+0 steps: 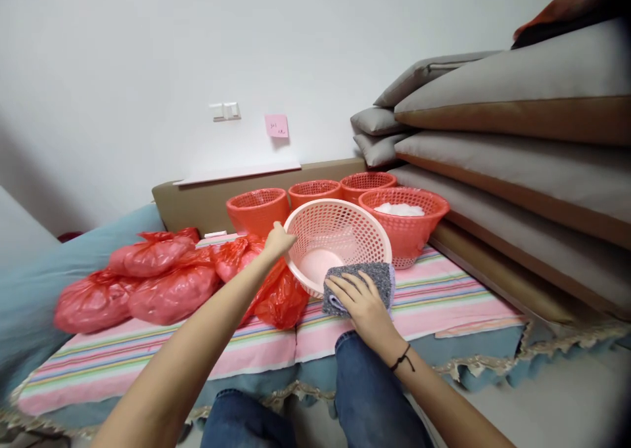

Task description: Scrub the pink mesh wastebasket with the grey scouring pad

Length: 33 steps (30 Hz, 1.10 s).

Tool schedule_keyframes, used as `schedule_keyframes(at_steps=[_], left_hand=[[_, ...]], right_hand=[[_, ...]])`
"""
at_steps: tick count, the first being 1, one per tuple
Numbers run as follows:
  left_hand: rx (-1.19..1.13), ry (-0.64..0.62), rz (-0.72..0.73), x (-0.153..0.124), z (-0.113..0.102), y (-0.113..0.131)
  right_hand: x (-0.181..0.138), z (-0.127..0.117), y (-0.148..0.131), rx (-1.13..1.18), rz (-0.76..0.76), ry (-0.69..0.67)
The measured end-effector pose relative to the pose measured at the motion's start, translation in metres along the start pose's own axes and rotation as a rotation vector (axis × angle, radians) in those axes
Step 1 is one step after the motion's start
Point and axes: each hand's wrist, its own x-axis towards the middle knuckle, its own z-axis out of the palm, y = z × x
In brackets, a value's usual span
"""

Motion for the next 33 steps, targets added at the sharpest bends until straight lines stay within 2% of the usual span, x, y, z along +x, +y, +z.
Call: schedule_keyframes(at_steps=[5, 9, 13, 17, 20, 21, 23, 26, 29, 31, 33], left_hand=[[0.093, 0.021, 0.202, 0.023, -0.016, 0.022], [0.107, -0.032, 0.264, 0.037, -0.016, 0.033], [0.099, -0.059, 0.262, 0.042, -0.009, 0.042], [0.142, 0.002, 0.241, 0.032, -0.003, 0.051], [0.202, 0.023, 0.245, 0.022, -0.001, 0.055], [0.222, 0.02, 0.253, 0.02, 0.0, 0.057], [0.25, 0.009, 0.287, 0.018, 0.0, 0.059], [0.263, -0.002, 0.379, 0.019, 0.002, 0.061], [0.265, -0.042, 0.48, 0.022, 0.003, 0.058], [0.274, -0.08, 0.533, 0.023, 0.001, 0.055], [0.29, -0.106, 0.572, 0.022, -0.001, 0.053]], right_hand=[[-0.03, -0.023, 0.055, 0.026, -0.188, -0.071], [-0.049, -0.03, 0.076, 0.1, -0.149, -0.126], [-0.05, -0.033, 0.083, 0.243, 0.077, -0.117], [-0.024, -0.05, 0.104, 0.415, 0.38, 0.049], [0.007, -0.067, 0.132, 0.355, 0.609, 0.171], [0.018, -0.071, 0.142, 0.303, 0.641, 0.195], [0.041, -0.075, 0.159, 0.22, 0.575, 0.242], [0.069, -0.066, 0.17, 0.158, 0.319, 0.286], [0.083, -0.043, 0.165, 0.09, 0.172, 0.179], [0.081, -0.027, 0.157, 0.056, 0.123, 0.069], [0.074, -0.015, 0.15, 0.039, 0.105, 0.028]])
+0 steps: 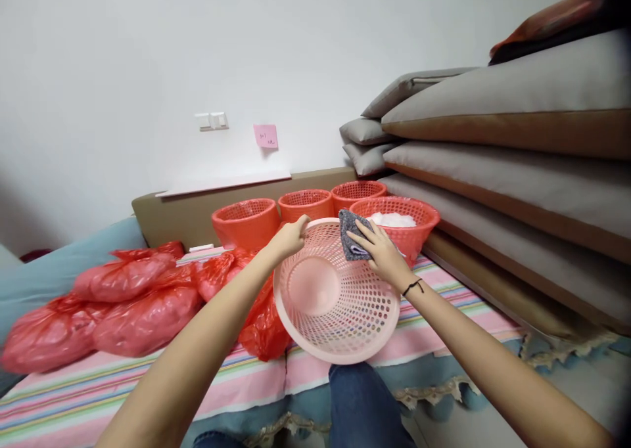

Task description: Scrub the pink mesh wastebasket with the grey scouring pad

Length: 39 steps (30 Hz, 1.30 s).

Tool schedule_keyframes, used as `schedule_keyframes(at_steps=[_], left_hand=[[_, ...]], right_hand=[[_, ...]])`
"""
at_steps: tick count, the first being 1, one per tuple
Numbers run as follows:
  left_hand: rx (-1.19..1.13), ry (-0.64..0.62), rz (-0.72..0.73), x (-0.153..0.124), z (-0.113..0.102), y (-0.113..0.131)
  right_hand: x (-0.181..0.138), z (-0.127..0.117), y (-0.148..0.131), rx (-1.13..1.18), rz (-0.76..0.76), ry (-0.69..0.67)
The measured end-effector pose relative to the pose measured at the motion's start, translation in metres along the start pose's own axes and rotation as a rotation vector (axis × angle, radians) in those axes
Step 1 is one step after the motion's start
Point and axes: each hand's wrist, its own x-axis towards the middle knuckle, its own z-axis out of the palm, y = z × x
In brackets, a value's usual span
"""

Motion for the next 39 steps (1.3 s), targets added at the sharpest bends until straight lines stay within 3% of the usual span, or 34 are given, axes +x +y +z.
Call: schedule_keyframes(at_steps=[6, 11, 17, 23, 27, 32, 35, 39], left_hand=[[0.066, 0.009, 0.042, 0.001, 0.003, 0.014], [0.085, 0.018, 0.059, 0.006, 0.01, 0.02], [0.065, 0.002, 0.052, 0.016, 0.012, 0.004], [0.005, -0.005, 0.015, 0.02, 0.013, -0.019], [-0.029, 0.003, -0.031, 0.023, 0.015, -0.029], [0.003, 0.019, -0.112, 0.027, 0.017, -0.03], [0.048, 0.03, -0.171, 0.027, 0.017, -0.023], [0.098, 0.033, -0.21, 0.026, 0.018, -0.013]], right_hand=[[-0.015, -0.001, 0.003, 0.053, 0.08, 0.061], [-0.014, -0.004, 0.015, 0.037, 0.125, -0.027], [-0.018, -0.002, 0.02, 0.129, 0.074, -0.111], [-0.051, 0.003, 0.012, 0.284, 0.132, -0.038], [-0.093, 0.013, -0.029, 0.378, 0.314, 0.075], [-0.136, 0.037, -0.112, 0.415, 0.56, 0.2], [-0.144, 0.051, -0.162, 0.313, 0.547, 0.213], [-0.128, 0.053, -0.216, 0.174, 0.588, 0.181]])
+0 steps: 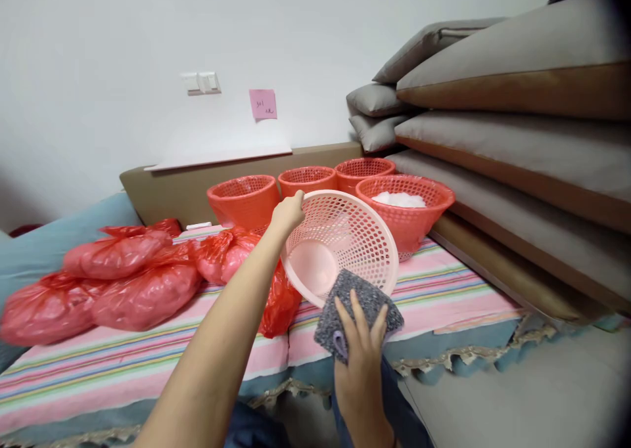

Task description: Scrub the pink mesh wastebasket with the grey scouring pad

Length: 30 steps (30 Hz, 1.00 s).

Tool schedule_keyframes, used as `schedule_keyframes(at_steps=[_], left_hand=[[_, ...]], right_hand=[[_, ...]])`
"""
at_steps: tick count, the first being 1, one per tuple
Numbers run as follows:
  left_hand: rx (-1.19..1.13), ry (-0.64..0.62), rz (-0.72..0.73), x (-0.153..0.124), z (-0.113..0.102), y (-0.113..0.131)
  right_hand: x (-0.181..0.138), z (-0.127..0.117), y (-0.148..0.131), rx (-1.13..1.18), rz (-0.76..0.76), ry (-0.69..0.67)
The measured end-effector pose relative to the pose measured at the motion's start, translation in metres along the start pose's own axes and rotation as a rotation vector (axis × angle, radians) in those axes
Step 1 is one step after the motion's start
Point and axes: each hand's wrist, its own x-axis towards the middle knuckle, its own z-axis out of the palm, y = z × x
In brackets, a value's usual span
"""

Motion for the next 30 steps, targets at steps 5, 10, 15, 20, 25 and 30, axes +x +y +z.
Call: schedule_keyframes(at_steps=[5, 10, 15, 20, 25, 30], left_hand=[[0.036, 0.002, 0.014, -0.002, 0.0, 0.015], [0.044, 0.002, 0.049, -0.004, -0.002, 0.025], [0.054, -0.008, 0.073, -0.006, -0.002, 0.019], [0.049, -0.002, 0.101, -0.007, -0.002, 0.009], [0.02, -0.003, 0.119, -0.005, -0.002, 0.011], [-0.005, -0.009, 0.131, -0.006, -0.002, 0.017]], right_hand=[[0.021, 0.0, -0.044, -0.075, -0.123, -0.181], [0.05, 0.004, -0.055, 0.017, -0.241, -0.255], [0.04, -0.002, -0.023, 0.057, -0.405, -0.239], [-0.001, -0.024, 0.063, -0.059, -0.469, -0.203], [-0.011, -0.055, 0.135, -0.037, -0.236, -0.197], [0.036, -0.062, 0.167, 0.335, 0.308, -0.076]])
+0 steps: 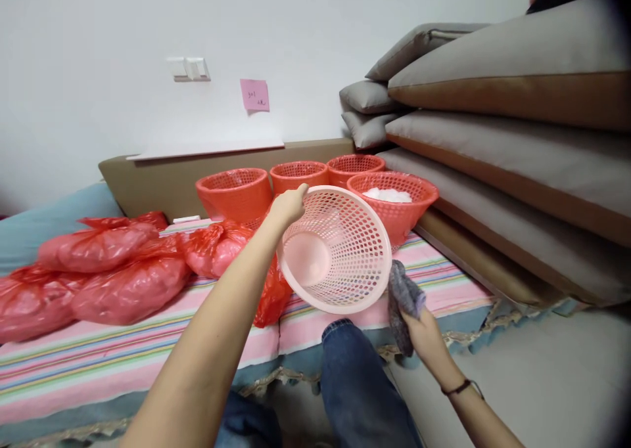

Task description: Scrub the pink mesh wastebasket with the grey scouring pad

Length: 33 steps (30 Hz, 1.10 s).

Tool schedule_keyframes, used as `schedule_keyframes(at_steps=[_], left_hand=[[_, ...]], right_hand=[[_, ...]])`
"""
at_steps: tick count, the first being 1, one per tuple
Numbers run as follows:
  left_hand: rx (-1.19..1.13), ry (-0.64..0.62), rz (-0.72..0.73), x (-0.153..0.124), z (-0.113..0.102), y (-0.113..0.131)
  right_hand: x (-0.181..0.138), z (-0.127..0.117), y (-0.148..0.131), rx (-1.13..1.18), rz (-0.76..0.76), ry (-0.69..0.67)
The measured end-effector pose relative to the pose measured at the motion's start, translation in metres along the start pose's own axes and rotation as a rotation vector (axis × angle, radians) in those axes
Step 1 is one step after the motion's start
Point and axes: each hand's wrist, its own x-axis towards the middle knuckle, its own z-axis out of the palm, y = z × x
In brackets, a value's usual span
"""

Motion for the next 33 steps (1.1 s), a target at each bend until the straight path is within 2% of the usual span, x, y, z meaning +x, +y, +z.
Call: schedule_keyframes(at_steps=[2, 4, 6, 11, 15, 19, 23, 28, 33], left_hand=[[0.003, 0.0, 0.002, -0.001, 0.0, 0.001], [0.009, -0.001, 0.006, -0.003, 0.0, 0.002], [0.018, -0.001, 0.014, -0.007, -0.001, 0.003], [0.029, 0.016, 0.094, -0.021, -0.004, 0.014], [0.0, 0.042, 0.209, -0.03, -0.002, 0.027], [-0.01, 0.041, 0.222, -0.031, -0.002, 0.031], [0.018, 0.02, 0.176, -0.026, -0.004, 0.026], [0.011, 0.011, 0.146, -0.015, -0.003, 0.019], [-0.014, 0.001, 0.128, -0.001, 0.0, 0.017]], right_hand=[[0.028, -0.001, -0.01, 0.101, 0.17, 0.082], [0.055, 0.0, -0.031, 0.119, 0.158, 0.188], [0.078, 0.002, -0.061, 0.094, 0.012, 0.247], [0.124, 0.022, -0.132, -0.038, -0.496, 0.085], [0.145, 0.05, -0.156, -0.265, -0.737, -0.073], [0.151, 0.068, -0.152, -0.448, -0.806, -0.101], [0.145, 0.061, -0.127, -0.525, -0.748, -0.026], [0.119, 0.036, -0.086, -0.53, -0.597, 0.041], [0.066, 0.016, -0.06, -0.339, -0.355, 0.063]])
